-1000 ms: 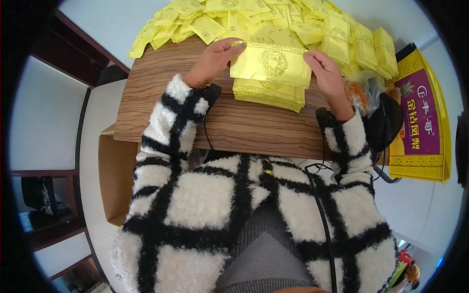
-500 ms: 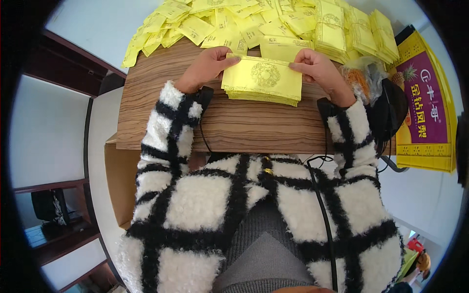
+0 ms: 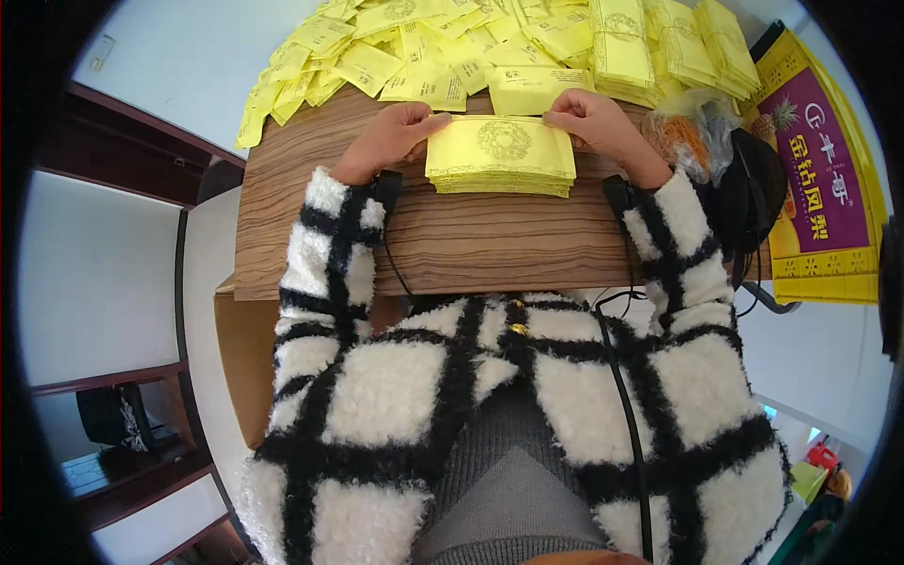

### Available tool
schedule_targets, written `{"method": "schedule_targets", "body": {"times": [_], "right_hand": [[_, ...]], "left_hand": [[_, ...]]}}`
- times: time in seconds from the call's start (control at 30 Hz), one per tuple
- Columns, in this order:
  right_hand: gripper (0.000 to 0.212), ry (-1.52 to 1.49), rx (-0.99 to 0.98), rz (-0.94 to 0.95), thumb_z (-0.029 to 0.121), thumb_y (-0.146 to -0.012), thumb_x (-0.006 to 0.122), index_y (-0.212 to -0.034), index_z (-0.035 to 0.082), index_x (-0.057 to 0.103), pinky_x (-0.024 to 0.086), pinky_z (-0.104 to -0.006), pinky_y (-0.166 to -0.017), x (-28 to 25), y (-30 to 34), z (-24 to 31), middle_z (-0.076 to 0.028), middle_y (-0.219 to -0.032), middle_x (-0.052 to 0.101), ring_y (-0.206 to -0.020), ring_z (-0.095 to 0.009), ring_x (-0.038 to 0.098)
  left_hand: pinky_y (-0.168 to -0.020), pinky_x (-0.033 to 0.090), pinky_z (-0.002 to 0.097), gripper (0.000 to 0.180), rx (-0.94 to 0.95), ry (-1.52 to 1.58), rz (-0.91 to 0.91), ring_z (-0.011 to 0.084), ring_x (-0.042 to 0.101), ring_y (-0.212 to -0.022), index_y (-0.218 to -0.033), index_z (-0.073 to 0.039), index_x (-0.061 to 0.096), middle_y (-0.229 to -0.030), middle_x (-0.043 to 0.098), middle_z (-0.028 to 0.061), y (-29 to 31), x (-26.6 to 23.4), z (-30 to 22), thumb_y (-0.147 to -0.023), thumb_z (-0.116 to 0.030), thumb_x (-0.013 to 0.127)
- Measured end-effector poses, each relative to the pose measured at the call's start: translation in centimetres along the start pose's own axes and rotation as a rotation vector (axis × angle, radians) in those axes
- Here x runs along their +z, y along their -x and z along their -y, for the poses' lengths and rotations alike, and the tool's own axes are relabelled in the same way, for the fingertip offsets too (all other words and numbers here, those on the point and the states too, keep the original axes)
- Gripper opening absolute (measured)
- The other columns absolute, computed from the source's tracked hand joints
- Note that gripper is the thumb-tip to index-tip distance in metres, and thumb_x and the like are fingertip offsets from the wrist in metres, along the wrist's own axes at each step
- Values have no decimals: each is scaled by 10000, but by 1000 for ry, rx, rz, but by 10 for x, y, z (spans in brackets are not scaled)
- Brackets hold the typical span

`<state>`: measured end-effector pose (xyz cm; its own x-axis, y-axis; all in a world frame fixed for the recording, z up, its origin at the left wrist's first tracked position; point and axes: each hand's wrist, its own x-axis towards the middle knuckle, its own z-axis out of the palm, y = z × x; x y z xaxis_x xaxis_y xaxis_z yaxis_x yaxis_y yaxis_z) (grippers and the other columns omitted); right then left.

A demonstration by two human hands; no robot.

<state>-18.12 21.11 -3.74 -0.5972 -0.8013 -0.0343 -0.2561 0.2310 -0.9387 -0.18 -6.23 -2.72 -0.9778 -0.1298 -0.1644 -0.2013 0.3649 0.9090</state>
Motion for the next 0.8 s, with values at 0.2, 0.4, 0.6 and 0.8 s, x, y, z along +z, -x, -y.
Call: {"method": "schedule_targets", "body": {"times": [0.2,0.4,0.6,0.8], "right_hand": [[231,43,-16,-39,254,-962,656,-960,24,629,372,-208,-501,-18,-4,-1,25,-687,575,-555,-42,478],[251,153,-69,-225,248,-924,698,-1005,19,636,448,-229,-601,-26,-14,-12,3,-775,619,-670,-91,559],[463,1038,-419,-261,266,-758,814,-1110,34,623,515,-413,-827,-23,-36,8,-170,-1028,667,-966,-318,635],[579,1271,-184,14,246,-719,813,-1213,37,595,466,-437,-946,-26,-63,24,-215,-1144,631,-1107,-373,590]], "left_hand": [[-453,337,236,444,30,4,-70,65,413,-465,-722,-84,555,-554,465,-39,-3,-4,11,-1029,-403,533],[-457,341,243,480,47,49,-162,72,422,-463,-706,-84,547,-548,466,-32,-3,-1,14,-1024,-442,523],[-468,369,244,471,80,-5,-318,77,456,-472,-723,-63,573,-550,494,-21,-5,-2,18,-1007,-438,550],[-484,397,242,424,121,68,-372,78,488,-486,-754,-40,606,-567,530,-17,-12,0,21,-992,-391,590]]}}
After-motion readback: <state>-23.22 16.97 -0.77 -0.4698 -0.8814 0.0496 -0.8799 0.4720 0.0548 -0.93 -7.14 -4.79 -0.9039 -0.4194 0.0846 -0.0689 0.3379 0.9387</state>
